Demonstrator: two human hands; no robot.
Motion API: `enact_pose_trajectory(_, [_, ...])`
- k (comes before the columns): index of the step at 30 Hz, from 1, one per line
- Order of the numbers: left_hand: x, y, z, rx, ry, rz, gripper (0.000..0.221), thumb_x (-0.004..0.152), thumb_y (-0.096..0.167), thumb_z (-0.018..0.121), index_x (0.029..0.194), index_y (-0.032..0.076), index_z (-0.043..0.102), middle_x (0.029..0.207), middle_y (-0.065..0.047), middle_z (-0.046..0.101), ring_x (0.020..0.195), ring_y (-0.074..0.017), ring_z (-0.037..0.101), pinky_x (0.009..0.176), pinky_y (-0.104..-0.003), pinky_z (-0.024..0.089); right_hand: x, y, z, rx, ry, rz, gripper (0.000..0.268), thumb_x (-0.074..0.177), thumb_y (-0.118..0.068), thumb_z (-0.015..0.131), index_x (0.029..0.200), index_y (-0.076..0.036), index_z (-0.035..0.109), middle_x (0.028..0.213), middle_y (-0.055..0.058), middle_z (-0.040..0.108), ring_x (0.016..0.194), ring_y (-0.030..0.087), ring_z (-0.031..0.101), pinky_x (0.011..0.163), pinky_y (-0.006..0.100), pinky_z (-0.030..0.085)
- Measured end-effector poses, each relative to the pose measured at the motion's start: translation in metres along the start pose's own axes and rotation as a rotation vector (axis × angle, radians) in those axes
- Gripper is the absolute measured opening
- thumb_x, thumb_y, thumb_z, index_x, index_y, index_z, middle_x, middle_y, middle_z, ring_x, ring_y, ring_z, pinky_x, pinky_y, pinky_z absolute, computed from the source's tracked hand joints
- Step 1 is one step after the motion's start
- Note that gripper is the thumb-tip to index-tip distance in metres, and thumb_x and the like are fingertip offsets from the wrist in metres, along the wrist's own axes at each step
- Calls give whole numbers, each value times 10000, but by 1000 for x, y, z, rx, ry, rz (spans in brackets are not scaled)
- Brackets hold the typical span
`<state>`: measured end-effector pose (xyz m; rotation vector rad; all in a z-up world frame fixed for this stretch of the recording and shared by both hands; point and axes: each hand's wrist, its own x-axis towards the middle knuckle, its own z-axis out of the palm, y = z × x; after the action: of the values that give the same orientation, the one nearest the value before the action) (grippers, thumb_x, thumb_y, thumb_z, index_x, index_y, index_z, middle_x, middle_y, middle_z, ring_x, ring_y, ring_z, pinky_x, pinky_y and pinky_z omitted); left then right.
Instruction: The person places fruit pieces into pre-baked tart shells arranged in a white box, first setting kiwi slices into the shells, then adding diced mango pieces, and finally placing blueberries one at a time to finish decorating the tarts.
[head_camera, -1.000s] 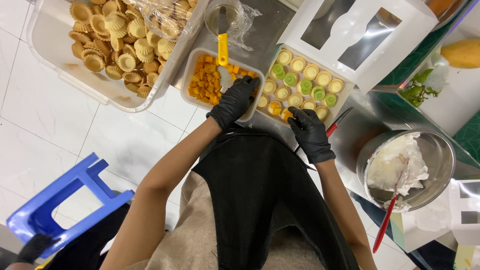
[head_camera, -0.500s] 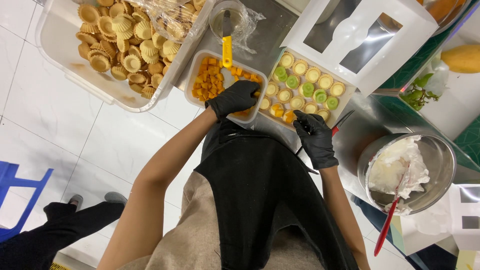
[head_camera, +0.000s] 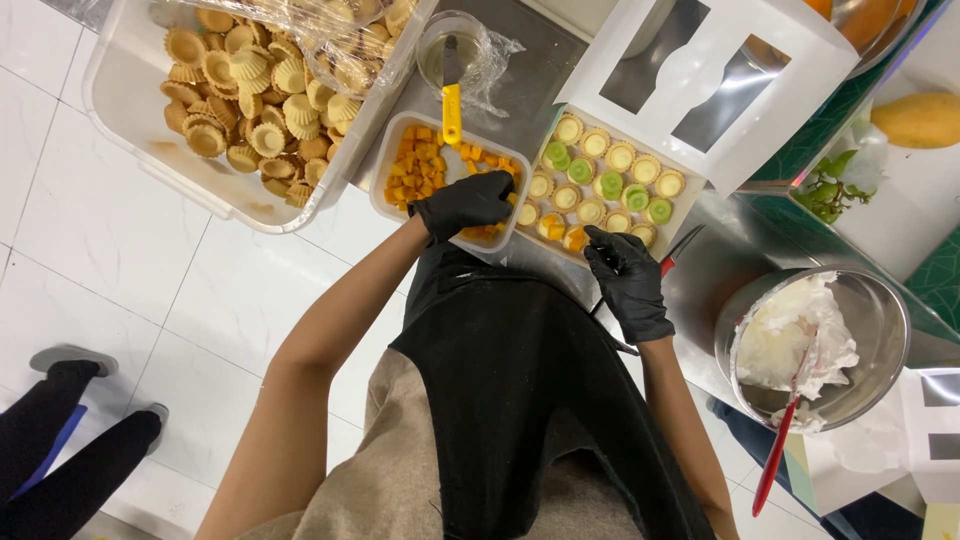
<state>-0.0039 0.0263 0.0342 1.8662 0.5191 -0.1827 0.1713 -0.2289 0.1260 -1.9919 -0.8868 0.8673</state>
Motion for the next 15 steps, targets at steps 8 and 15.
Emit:
enact_pose_trajectory(8, [-31, 29, -7, -876, -17, -126, 258, 1000, 271, 677, 1138, 59, 629, 950, 17, 585, 870, -84, 581, 770, -281, 554, 5, 0, 1, 23, 9, -52, 334, 951, -85, 748, 1283, -121, 728, 1102, 33, 661, 973, 120, 662, 874, 273, 563])
enact_pose_trajectory(15, [-54, 41, -12, -898, 22, -135, 302, 962, 211, 748, 1159, -14, 702, 1040, -59, 685, 934, -105, 640, 846, -262, 544, 10, -28, 8, 221, -74, -104, 383, 941, -56, 731, 1316, -124, 704, 1152, 36, 695, 1057, 122, 685, 942, 270, 569])
